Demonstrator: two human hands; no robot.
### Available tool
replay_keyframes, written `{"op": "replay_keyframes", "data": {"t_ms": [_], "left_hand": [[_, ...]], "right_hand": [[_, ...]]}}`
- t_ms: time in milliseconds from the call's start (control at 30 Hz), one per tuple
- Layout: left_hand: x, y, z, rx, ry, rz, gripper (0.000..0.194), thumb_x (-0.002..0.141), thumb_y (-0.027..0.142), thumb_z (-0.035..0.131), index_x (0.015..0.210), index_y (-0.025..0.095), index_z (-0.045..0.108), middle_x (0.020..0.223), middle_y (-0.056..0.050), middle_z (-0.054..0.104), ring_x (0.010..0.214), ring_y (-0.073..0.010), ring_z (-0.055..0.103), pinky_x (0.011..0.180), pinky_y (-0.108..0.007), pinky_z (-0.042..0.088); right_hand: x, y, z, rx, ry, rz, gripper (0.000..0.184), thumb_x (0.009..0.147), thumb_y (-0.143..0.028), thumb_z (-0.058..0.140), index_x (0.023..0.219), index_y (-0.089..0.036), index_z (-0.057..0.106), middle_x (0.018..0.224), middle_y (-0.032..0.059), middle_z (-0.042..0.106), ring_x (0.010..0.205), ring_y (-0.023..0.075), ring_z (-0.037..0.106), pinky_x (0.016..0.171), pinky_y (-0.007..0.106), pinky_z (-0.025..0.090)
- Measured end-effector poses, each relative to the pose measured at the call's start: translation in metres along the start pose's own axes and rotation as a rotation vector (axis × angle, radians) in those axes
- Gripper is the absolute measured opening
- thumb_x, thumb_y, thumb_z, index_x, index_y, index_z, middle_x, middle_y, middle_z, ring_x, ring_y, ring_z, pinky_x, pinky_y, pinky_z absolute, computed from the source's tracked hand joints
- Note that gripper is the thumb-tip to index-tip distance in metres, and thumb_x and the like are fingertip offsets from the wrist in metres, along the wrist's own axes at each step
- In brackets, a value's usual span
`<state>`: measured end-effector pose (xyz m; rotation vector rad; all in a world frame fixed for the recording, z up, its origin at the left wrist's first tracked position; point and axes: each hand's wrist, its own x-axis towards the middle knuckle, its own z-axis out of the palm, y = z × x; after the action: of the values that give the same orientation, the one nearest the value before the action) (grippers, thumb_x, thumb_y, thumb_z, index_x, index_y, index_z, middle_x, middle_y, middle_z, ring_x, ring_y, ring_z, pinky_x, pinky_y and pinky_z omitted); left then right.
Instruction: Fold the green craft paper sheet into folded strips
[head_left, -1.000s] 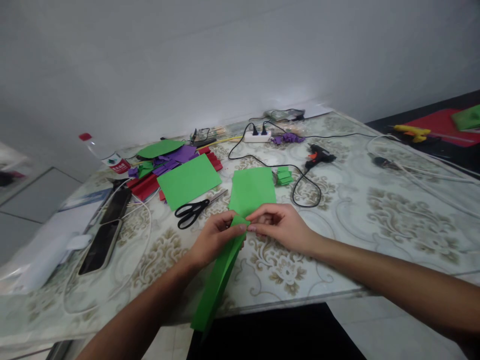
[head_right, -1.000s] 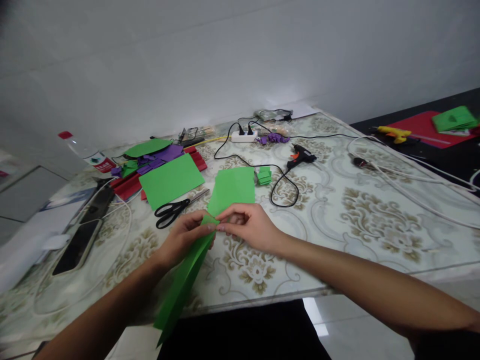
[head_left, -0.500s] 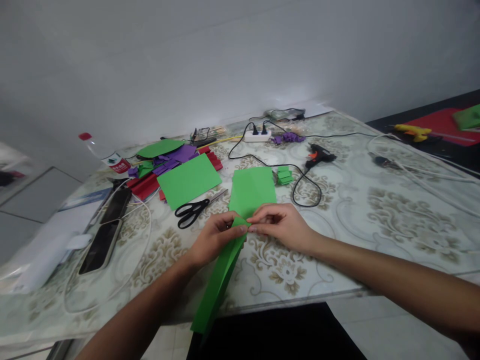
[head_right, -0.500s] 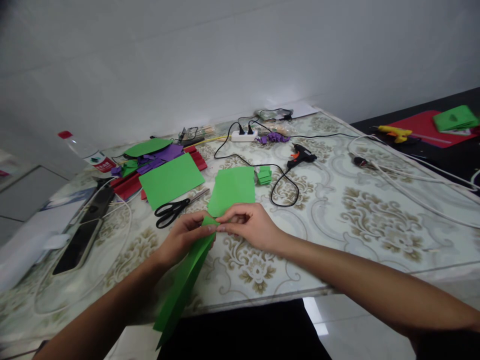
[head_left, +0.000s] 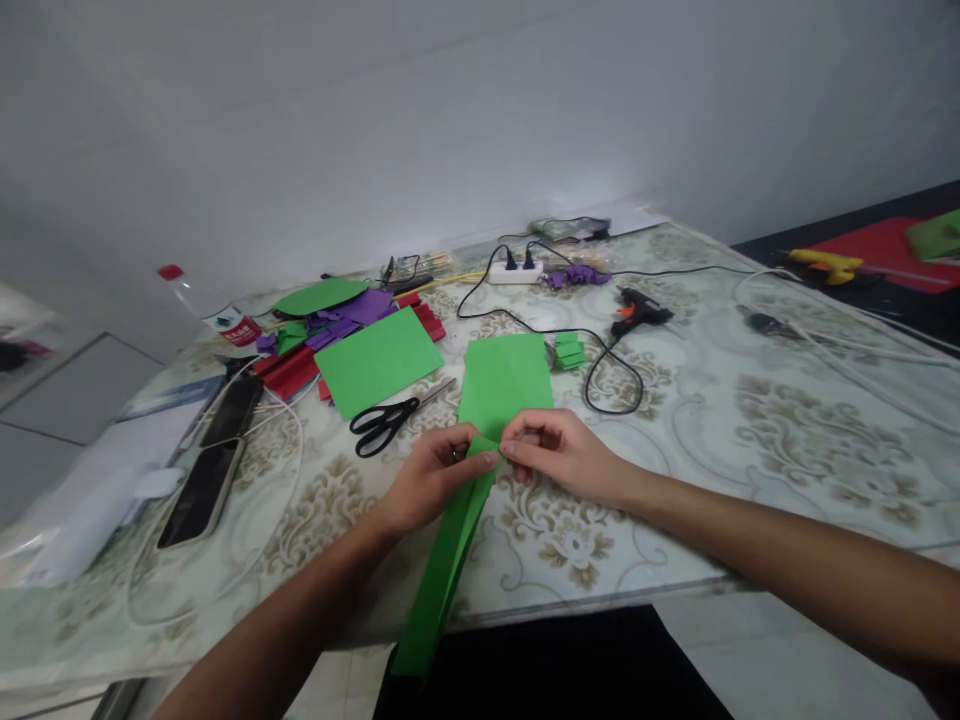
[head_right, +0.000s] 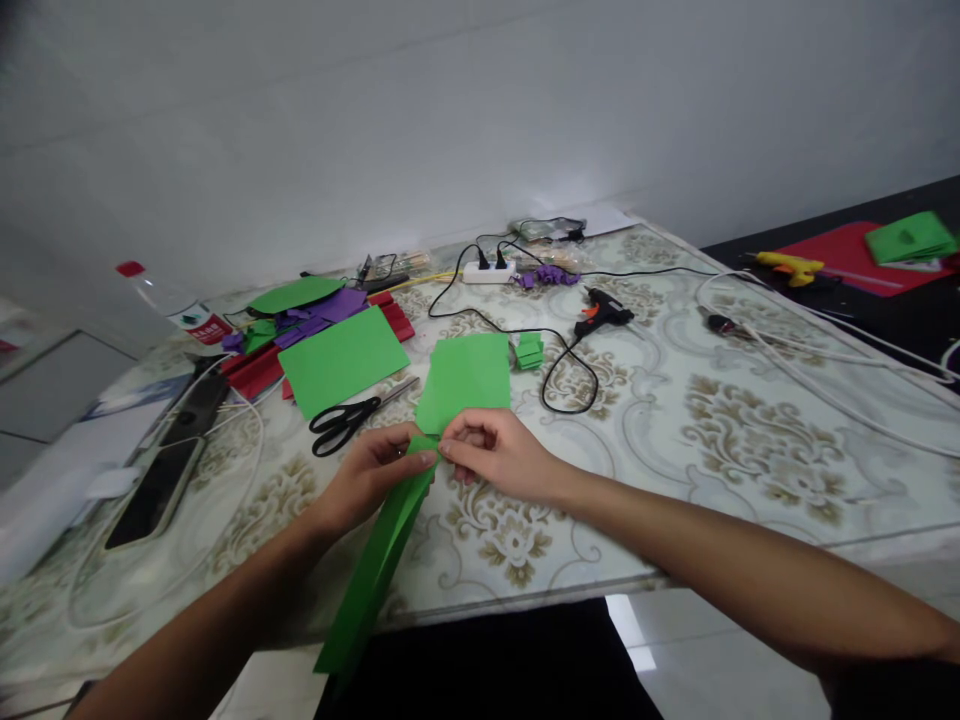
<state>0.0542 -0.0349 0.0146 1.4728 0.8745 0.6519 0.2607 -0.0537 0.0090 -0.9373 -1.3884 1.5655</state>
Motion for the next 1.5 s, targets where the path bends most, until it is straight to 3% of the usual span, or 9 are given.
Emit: {"op": "replay_keyframes", "data": {"t_ms": [400, 700, 1133, 1500], "left_hand": [[0.0002, 0.0011, 0.0022, 0.084, 0.062, 0.040, 0.033, 0.086, 0.046, 0.069, 0.079, 0.014, 0.062, 0.063, 0.003, 0.048, 0.057, -0.0103, 0.040, 0.053, -0.022, 0.030], [0.0023, 0.0005, 0.0016, 0.094, 0.073, 0.063, 0.036, 0.085, 0.044, 0.069, 0.070, 0.017, 0.051, 0.063, 0.005, 0.040, 0.058, -0.0097, 0.035, 0.052, -0.022, 0.028], [0.0029, 0.0004, 0.0040, 0.179, 0.043, 0.072, 0.034, 0.086, 0.044, 0.067, 0.070, 0.016, 0.054, 0.063, 0.005, 0.043, 0.060, -0.0102, 0.037, 0.055, -0.022, 0.030], [0.0027, 0.0015, 0.0008, 0.166, 0.035, 0.028, 0.036, 0.087, 0.045, 0.066, 0.070, 0.017, 0.050, 0.062, 0.006, 0.038, 0.057, -0.0093, 0.034, 0.052, -0.022, 0.027]], "right_hand": [[0.0006, 0.0034, 0.0006, -0.025, 0.014, 0.006, 0.039, 0.076, -0.052, 0.078, 0.078, -0.016, 0.064, 0.055, -0.0016, 0.062, 0.051, 0.0115, 0.056, 0.051, 0.023, 0.043], [0.0032, 0.0047, -0.0014, 0.012, 0.108, 0.014, 0.029, 0.077, -0.042, 0.078, 0.078, -0.016, 0.064, 0.053, -0.0035, 0.061, 0.048, 0.0109, 0.055, 0.049, 0.022, 0.043], [0.0022, 0.0065, -0.0005, -0.021, 0.025, 0.007, 0.040, 0.078, -0.054, 0.077, 0.079, -0.016, 0.066, 0.058, -0.0008, 0.064, 0.053, 0.0118, 0.058, 0.054, 0.023, 0.046], [0.0062, -0.0003, -0.0064, -0.021, 0.178, -0.035, 0.039, 0.077, -0.054, 0.077, 0.077, -0.017, 0.066, 0.057, -0.0011, 0.063, 0.052, 0.0123, 0.058, 0.053, 0.024, 0.047]]}}
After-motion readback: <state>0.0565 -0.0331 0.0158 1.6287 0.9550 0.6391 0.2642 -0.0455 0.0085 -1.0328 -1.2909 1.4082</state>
